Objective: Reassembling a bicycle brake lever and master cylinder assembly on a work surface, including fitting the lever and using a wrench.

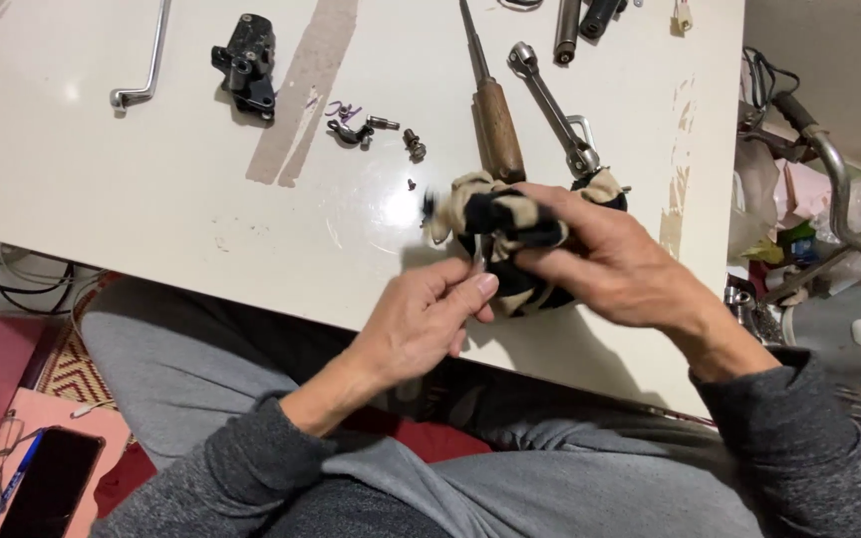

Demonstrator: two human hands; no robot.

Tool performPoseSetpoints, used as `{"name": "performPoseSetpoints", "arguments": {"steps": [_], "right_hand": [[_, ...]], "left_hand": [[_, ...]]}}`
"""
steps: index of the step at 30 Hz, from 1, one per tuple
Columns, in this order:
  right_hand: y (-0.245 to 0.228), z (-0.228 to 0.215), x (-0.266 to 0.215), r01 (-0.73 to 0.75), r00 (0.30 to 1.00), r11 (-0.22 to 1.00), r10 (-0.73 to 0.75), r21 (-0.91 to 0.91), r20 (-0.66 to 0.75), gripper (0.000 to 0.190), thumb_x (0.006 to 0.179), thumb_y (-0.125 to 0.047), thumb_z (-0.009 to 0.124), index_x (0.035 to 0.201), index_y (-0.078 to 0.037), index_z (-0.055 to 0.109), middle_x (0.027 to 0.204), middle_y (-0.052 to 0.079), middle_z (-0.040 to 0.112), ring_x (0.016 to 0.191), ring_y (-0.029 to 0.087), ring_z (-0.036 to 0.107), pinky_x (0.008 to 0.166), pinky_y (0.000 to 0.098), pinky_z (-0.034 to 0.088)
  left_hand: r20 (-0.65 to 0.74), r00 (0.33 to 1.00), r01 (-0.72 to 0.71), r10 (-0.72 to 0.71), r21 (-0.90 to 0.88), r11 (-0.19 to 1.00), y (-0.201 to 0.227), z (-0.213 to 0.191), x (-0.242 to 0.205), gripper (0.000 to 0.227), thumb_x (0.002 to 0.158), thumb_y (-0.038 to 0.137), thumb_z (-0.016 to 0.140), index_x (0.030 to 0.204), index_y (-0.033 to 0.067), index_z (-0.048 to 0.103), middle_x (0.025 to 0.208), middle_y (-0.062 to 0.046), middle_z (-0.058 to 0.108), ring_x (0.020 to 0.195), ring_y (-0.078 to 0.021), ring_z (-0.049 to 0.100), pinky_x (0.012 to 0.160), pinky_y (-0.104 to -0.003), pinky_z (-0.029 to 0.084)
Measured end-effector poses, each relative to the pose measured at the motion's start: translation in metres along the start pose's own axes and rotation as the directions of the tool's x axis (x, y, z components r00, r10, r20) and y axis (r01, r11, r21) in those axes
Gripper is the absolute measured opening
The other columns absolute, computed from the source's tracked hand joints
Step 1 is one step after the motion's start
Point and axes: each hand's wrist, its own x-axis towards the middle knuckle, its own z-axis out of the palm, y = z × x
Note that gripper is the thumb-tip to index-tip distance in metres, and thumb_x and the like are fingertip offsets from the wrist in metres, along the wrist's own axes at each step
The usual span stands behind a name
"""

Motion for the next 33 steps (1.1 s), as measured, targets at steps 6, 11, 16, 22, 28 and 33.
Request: {"name": "performPoseSetpoints", "arguments": {"steps": [6, 11, 16, 22, 28, 33], "right_hand": [[0.000, 0.006, -0.001, 0.025, 0.985, 0.994, -0.006, 0.106, -0.174, 0.028, 0.082, -0.002, 0.083, 0.104, 0.000, 0.067, 0.075, 0.008, 0.069, 0.072, 0.013, 0.066, 0.069, 0.0285, 0.059], [-0.007, 0.009, 0.003, 0.065, 0.955, 0.995, -0.042, 0.071, -0.292, 0.020, 0.089, -0.002, 0.080, 0.103, -0.001, 0.067, 0.072, 0.006, 0.067, 0.069, 0.010, 0.063, 0.065, 0.0243, 0.057], [-0.009, 0.021, 0.004, 0.065, 0.919, 0.998, -0.050, 0.026, -0.390, 0.010, 0.096, -0.005, 0.075, 0.104, -0.004, 0.068, 0.074, 0.004, 0.064, 0.074, 0.008, 0.057, 0.069, 0.0238, 0.053], [0.006, 0.012, 0.005, 0.032, 0.944, 0.987, 0.021, 0.155, -0.329, 0.016, 0.104, -0.009, 0.059, 0.119, -0.010, 0.066, 0.090, 0.008, 0.066, 0.077, 0.013, 0.059, 0.071, 0.0323, 0.057], [-0.017, 0.019, 0.005, 0.112, 0.975, 0.989, -0.129, -0.100, -0.182, 0.040, 0.092, -0.008, 0.069, 0.131, -0.010, 0.062, 0.113, 0.002, 0.063, 0.091, 0.012, 0.057, 0.083, 0.0260, 0.049], [0.003, 0.017, 0.009, 0.193, 0.927, 0.975, -0.146, 0.107, -0.345, 0.003, 0.100, 0.003, 0.062, 0.101, 0.001, 0.060, 0.060, 0.015, 0.063, 0.049, 0.025, 0.070, 0.051, 0.0342, 0.059]], "left_hand": [[0.104, 0.980, -0.192, 0.171, 0.253, 0.948, 0.031, -0.021, 0.005, 0.035, 0.100, 0.027, 0.057, 0.078, 0.0031, 0.071, 0.056, -0.016, 0.066, 0.048, -0.0176, 0.055, 0.045, -0.032, 0.048], [-0.002, 0.977, -0.209, 0.211, 0.122, 0.970, 0.023, 0.001, 0.005, 0.032, 0.102, 0.029, 0.058, 0.079, 0.0080, 0.068, 0.060, -0.010, 0.069, 0.047, -0.0134, 0.060, 0.044, -0.026, 0.049], [-0.068, 0.983, -0.172, 0.172, -0.003, 0.985, 0.013, 0.015, 0.002, 0.033, 0.103, 0.031, 0.057, 0.080, 0.0100, 0.068, 0.065, -0.009, 0.072, 0.041, -0.0117, 0.058, 0.041, -0.025, 0.050], [-0.087, 0.988, -0.136, 0.126, -0.115, 0.984, 0.013, 0.013, 0.000, 0.028, 0.099, 0.026, 0.062, 0.107, -0.0019, 0.063, 0.075, -0.012, 0.075, 0.045, -0.0075, 0.057, 0.043, -0.022, 0.050], [-0.097, 0.970, -0.223, 0.222, 0.006, 0.975, 0.019, 0.014, 0.000, 0.025, 0.100, 0.020, 0.059, 0.111, -0.0017, 0.064, 0.076, -0.011, 0.070, 0.059, -0.0124, 0.058, 0.050, -0.031, 0.053], [-0.058, 0.985, -0.166, 0.164, -0.031, 0.986, 0.021, 0.013, 0.000, 0.026, 0.095, 0.016, 0.066, 0.111, -0.0037, 0.062, 0.078, -0.012, 0.072, 0.057, -0.0101, 0.057, 0.050, -0.029, 0.055]]}}
